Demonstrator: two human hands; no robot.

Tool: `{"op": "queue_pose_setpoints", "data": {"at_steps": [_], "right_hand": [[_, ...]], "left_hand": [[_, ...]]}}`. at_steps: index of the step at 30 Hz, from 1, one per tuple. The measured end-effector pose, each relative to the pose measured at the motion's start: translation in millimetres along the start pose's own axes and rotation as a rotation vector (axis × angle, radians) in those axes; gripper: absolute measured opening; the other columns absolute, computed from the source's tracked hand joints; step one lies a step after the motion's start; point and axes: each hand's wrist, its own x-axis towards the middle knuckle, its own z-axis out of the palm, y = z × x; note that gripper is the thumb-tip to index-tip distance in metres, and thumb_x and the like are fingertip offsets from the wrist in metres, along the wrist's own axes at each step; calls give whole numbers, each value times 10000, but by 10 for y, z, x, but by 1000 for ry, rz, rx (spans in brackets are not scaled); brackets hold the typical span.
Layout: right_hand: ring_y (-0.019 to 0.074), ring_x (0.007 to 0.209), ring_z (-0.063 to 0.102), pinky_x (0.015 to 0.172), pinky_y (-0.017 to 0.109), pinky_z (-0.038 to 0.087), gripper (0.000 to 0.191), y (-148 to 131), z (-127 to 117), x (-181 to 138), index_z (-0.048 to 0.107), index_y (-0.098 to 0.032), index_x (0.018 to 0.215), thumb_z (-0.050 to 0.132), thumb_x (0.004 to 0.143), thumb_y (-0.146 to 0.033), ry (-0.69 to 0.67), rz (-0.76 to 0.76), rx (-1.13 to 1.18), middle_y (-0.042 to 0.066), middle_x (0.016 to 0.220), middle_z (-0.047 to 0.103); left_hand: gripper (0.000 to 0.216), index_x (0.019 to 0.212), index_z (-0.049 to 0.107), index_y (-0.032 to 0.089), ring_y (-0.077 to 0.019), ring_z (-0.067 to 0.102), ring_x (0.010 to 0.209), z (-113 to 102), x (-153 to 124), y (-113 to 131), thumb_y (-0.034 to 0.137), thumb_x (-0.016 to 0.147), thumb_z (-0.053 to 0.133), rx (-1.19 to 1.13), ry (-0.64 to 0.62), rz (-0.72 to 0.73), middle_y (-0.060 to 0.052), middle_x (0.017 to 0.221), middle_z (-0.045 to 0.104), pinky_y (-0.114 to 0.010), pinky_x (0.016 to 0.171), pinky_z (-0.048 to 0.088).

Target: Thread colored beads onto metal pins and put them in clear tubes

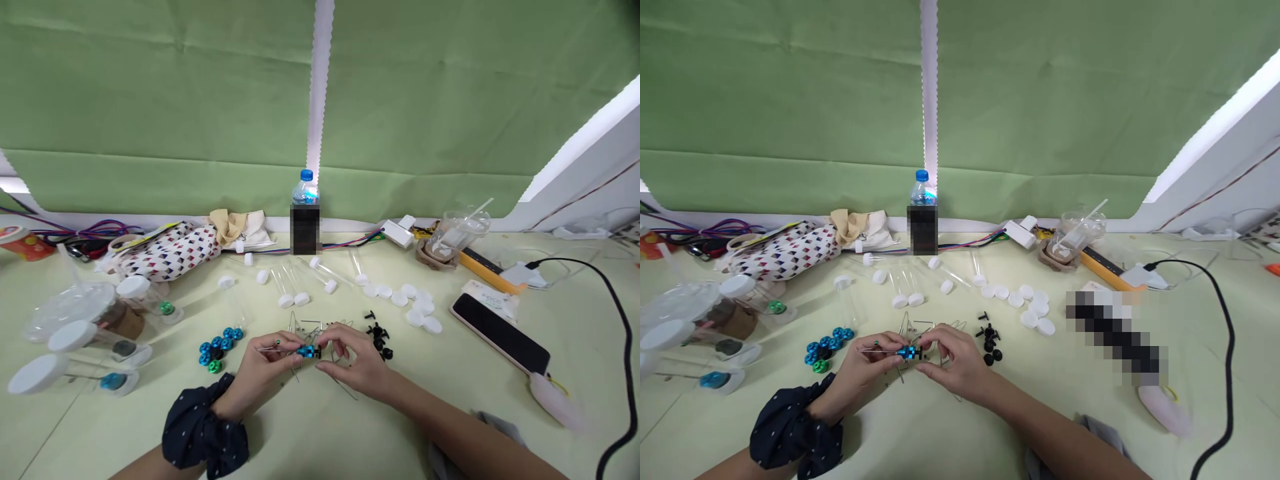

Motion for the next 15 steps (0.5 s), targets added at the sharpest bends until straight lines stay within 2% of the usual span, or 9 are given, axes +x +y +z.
{"op": "queue_pose_setpoints", "data": {"at_steps": [7, 15], "right_hand": [[109, 599, 453, 525, 227, 393, 185, 17, -6, 5, 618, -184, 956, 647, 780, -231, 27, -48, 42, 58, 827, 633], [108, 590, 449, 510, 231, 382, 179, 38, 13, -2, 638, -175, 963, 612, 819, -278, 14, -15, 74, 64, 814, 627]], "left_hand": [[115, 745, 722, 173, -160, 644, 841, -10, 12, -12, 97, 661, 737, 28, -25, 25, -56, 881, 708, -257, 763, 504], [133, 747, 729, 189, -169, 649, 876, -22, 16, -42, 93, 655, 740, 52, -14, 36, -48, 879, 722, -271, 792, 508]]}}
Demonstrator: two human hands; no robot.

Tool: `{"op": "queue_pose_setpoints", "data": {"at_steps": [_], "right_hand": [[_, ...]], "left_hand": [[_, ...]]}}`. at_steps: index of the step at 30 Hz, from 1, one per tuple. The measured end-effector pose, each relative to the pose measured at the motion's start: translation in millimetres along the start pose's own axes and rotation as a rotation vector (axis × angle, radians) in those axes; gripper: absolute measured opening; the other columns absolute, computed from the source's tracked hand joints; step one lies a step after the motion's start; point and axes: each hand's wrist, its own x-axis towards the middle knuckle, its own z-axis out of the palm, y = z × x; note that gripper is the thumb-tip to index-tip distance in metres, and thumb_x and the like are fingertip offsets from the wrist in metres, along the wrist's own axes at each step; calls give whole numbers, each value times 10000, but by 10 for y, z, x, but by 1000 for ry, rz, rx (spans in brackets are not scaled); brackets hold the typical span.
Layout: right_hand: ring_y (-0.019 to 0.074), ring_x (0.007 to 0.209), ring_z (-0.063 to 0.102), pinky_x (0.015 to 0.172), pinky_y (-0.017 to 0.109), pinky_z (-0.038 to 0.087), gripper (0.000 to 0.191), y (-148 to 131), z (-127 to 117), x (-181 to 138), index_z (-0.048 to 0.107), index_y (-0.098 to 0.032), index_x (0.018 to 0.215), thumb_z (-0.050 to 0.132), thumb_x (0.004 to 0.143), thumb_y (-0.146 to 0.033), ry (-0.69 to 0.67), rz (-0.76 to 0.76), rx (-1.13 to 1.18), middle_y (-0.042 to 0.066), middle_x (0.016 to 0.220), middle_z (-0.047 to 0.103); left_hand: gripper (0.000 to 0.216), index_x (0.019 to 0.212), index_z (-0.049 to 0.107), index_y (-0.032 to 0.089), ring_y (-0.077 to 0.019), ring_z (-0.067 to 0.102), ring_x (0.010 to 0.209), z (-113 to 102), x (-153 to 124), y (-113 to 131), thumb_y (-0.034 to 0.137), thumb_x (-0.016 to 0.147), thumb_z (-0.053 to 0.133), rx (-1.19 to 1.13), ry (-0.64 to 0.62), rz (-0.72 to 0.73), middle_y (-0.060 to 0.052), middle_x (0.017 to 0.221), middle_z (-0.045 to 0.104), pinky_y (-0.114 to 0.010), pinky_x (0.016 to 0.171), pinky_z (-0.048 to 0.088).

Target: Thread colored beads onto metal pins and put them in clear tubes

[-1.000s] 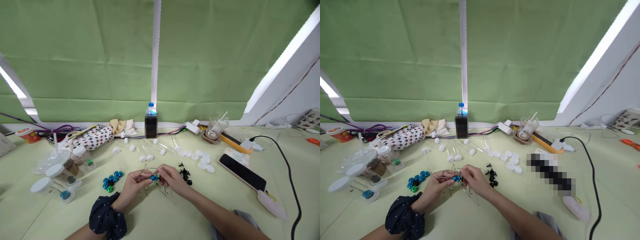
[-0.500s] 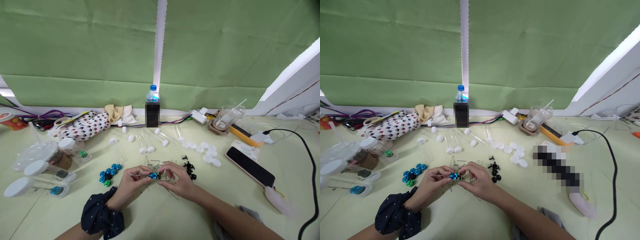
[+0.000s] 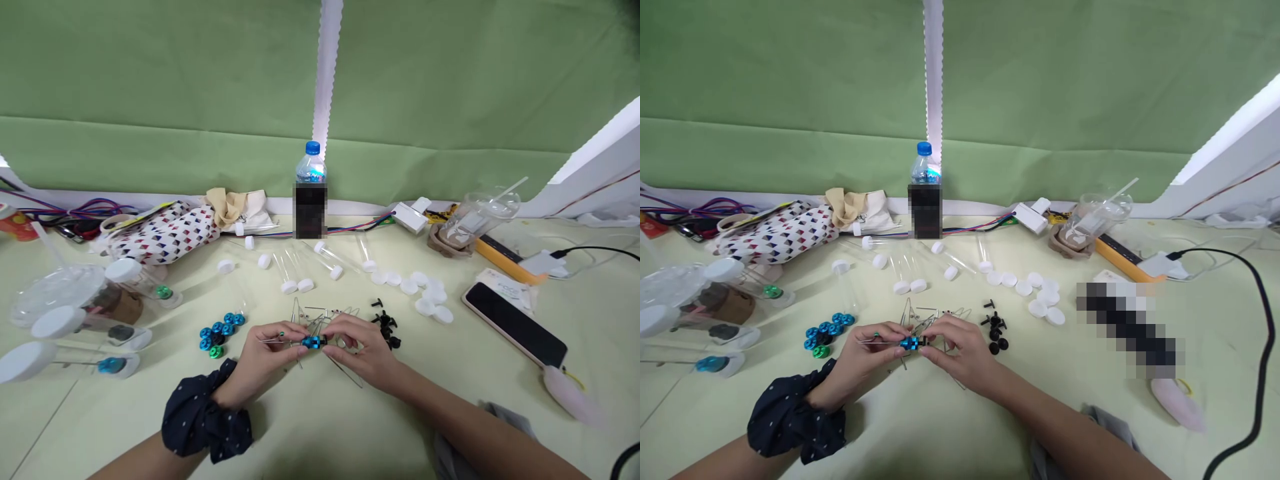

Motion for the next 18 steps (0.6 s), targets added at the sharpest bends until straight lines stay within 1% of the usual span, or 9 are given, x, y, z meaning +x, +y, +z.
{"op": "queue_pose_setpoints", "data": {"at_steps": [5, 8, 11, 14, 18], "right_hand": [[108, 600, 452, 515, 231, 381, 171, 9, -5, -16, 640, -180, 971, 579, 845, -277, -38, 49, -12, 62, 825, 627], [105, 592, 426, 539, 237, 393, 253, 10, -24, -21, 619, -192, 1037, 633, 805, -293, -29, 66, -48, 57, 854, 626], [97, 565, 385, 550, 242, 398, 303, 15, -30, -21, 607, -202, 1052, 674, 768, -285, -4, 33, -65, 51, 873, 623], [100, 581, 414, 527, 235, 391, 271, 22, -18, -20, 613, -203, 1027, 671, 769, -262, 7, -11, -33, 59, 890, 622], [117, 630, 483, 506, 232, 383, 228, 24, -2, -27, 625, -201, 1004, 647, 788, -268, 15, -17, -17, 66, 875, 623]], "left_hand": [[129, 744, 725, 188, -169, 652, 867, 0, -12, 11, 96, 655, 740, 16, 10, 2, -47, 881, 721, -283, 796, 516], [119, 745, 721, 182, -175, 655, 866, 1, -12, 8, 103, 658, 738, 21, 7, 0, -54, 883, 720, -301, 803, 521], [117, 740, 717, 179, -182, 655, 871, -1, -9, 1, 109, 651, 743, 31, 17, 4, -57, 881, 721, -312, 812, 523], [107, 735, 714, 171, -190, 656, 867, -8, -5, -7, 122, 647, 747, 60, 23, -3, -64, 873, 722, -319, 806, 528], [100, 726, 712, 161, -204, 656, 869, -15, -4, -14, 136, 639, 754, 79, 25, -16, -76, 869, 721, -331, 798, 533]]}}
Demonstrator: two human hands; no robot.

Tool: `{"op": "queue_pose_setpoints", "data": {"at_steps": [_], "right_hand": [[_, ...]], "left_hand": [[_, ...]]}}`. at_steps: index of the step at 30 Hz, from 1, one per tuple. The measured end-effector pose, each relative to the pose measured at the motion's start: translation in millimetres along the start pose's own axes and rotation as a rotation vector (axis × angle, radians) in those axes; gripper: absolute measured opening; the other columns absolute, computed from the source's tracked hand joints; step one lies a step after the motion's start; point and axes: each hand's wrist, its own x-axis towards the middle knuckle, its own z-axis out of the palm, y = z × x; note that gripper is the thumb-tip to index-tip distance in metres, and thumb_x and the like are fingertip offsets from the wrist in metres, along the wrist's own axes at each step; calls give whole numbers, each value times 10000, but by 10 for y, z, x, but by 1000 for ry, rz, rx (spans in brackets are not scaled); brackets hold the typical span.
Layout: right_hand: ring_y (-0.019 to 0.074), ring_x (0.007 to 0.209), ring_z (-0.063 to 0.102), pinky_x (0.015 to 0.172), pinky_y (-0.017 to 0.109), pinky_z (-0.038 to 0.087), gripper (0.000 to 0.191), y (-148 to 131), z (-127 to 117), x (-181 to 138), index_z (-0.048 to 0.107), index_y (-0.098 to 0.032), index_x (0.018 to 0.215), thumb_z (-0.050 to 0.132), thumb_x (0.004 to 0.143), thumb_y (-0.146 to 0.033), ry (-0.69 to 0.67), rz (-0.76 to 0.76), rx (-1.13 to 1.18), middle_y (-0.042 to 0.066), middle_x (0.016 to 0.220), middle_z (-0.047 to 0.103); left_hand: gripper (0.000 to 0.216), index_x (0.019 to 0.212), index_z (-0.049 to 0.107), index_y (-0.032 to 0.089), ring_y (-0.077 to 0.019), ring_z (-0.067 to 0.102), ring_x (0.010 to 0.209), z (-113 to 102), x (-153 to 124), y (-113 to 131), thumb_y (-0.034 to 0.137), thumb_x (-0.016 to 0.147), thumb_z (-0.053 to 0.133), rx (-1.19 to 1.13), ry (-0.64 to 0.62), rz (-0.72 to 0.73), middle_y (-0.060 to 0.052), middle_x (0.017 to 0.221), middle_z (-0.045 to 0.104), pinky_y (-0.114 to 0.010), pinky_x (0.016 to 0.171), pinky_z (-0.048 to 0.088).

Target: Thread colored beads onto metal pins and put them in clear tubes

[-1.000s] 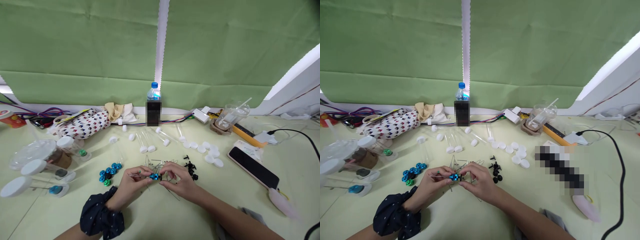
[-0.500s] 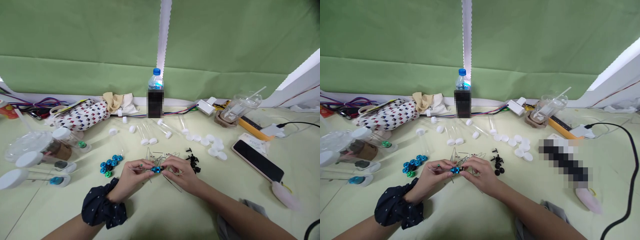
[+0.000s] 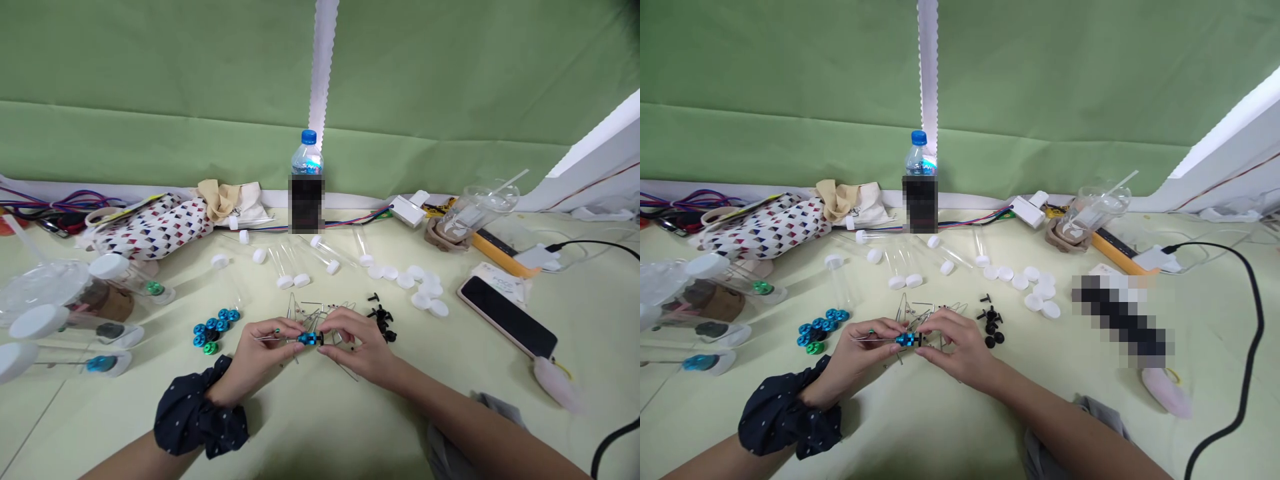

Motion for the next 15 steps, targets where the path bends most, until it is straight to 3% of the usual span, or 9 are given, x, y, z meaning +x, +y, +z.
{"op": "queue_pose_setpoints", "data": {"at_steps": [15], "right_hand": [[132, 677, 540, 509, 226, 408, 195, -34, 2, 21, 654, -176, 973, 592, 835, -299, -27, 48, 17, 71, 807, 622]], "left_hand": [[86, 728, 711, 158, -196, 650, 853, 10, -3, 15, 126, 655, 742, -4, -11, 0, -79, 871, 715, -313, 780, 523]]}}
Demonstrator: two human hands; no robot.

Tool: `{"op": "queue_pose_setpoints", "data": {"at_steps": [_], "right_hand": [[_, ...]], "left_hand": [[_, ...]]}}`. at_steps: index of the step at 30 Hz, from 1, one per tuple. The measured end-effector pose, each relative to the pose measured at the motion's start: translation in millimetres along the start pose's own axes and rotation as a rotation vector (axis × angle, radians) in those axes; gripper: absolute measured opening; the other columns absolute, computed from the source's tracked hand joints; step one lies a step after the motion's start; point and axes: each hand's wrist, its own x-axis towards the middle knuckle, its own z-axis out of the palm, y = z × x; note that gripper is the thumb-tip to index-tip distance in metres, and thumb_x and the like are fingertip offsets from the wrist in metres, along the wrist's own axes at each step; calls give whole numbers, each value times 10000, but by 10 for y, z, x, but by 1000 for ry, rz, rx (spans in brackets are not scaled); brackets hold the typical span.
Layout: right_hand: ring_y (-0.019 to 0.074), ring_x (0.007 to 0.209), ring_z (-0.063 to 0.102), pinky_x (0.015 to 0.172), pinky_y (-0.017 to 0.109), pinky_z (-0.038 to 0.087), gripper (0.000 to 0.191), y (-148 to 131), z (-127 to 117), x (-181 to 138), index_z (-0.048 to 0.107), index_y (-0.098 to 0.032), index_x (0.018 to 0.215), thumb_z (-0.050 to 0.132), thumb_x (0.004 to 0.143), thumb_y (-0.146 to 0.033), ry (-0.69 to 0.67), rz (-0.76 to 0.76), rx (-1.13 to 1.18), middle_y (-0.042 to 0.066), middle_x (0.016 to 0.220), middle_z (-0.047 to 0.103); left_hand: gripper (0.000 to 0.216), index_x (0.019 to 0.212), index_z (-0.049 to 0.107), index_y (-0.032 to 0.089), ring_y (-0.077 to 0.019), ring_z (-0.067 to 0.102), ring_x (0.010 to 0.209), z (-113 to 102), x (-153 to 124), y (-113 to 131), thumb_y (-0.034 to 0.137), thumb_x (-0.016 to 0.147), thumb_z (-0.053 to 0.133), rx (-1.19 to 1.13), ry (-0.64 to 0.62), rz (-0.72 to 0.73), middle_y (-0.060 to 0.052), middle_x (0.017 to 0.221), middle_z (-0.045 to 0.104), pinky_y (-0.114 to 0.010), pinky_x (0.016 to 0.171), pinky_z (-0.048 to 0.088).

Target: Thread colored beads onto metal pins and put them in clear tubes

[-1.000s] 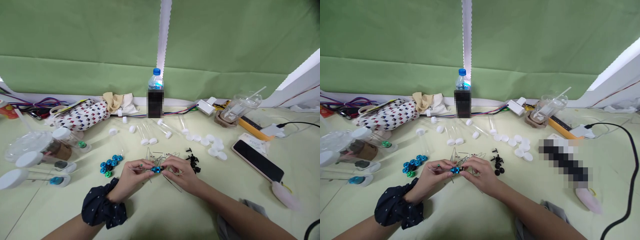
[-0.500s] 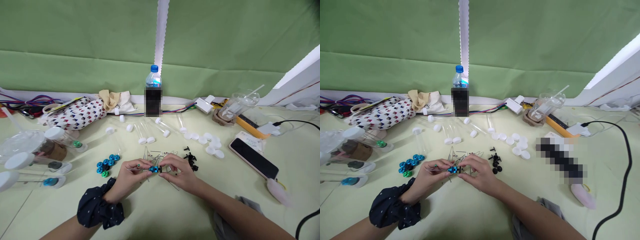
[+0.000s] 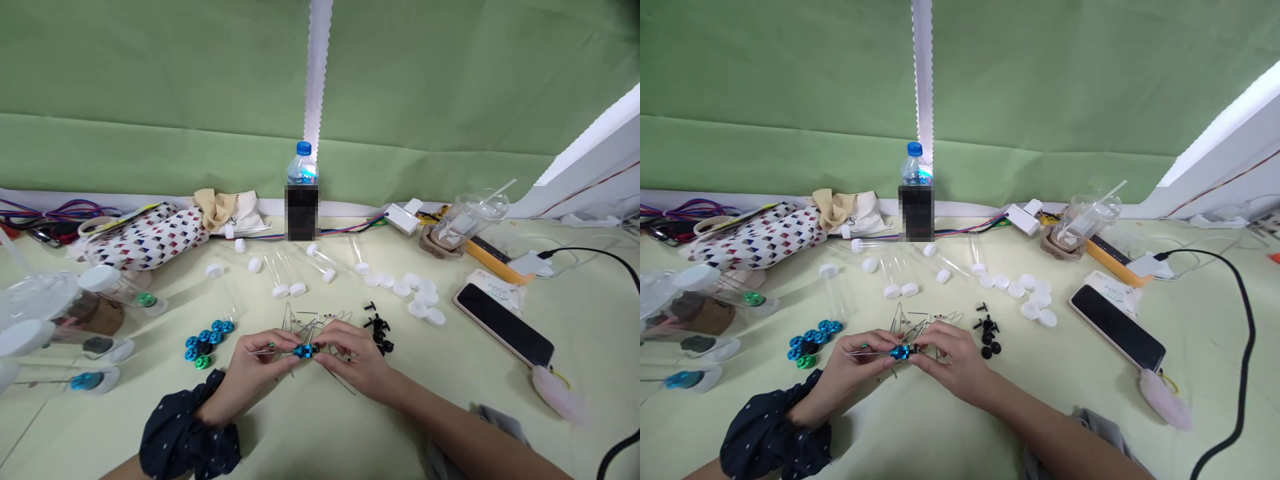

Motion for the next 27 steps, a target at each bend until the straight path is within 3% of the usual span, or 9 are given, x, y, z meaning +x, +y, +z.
{"op": "queue_pose_setpoints", "data": {"at_steps": [11, 15, 27], "right_hand": [[129, 685, 536, 544, 226, 411, 207, -12, -6, 2, 625, -187, 994, 542, 866, -326, -52, 38, -54, 57, 824, 635], [117, 634, 505, 553, 225, 406, 249, -17, -9, -16, 595, -200, 1022, 607, 816, -341, -35, 48, -92, 42, 846, 639], [121, 620, 497, 530, 232, 399, 154, 3, 12, -8, 620, -183, 940, 563, 850, -294, -26, -10, -76, 43, 749, 618]], "left_hand": [[68, 714, 706, 162, -199, 651, 844, -2, 3, 30, 157, 657, 743, 41, 8, -21, -78, 867, 712, -303, 763, 524], [79, 737, 706, 156, -218, 645, 881, -10, -4, 11, 172, 667, 739, 26, 12, -30, -96, 897, 707, -322, 774, 525], [67, 715, 703, 158, -217, 644, 872, 17, -1, 56, 164, 660, 742, 2, -3, -22, -91, 858, 713, -328, 780, 513]]}}
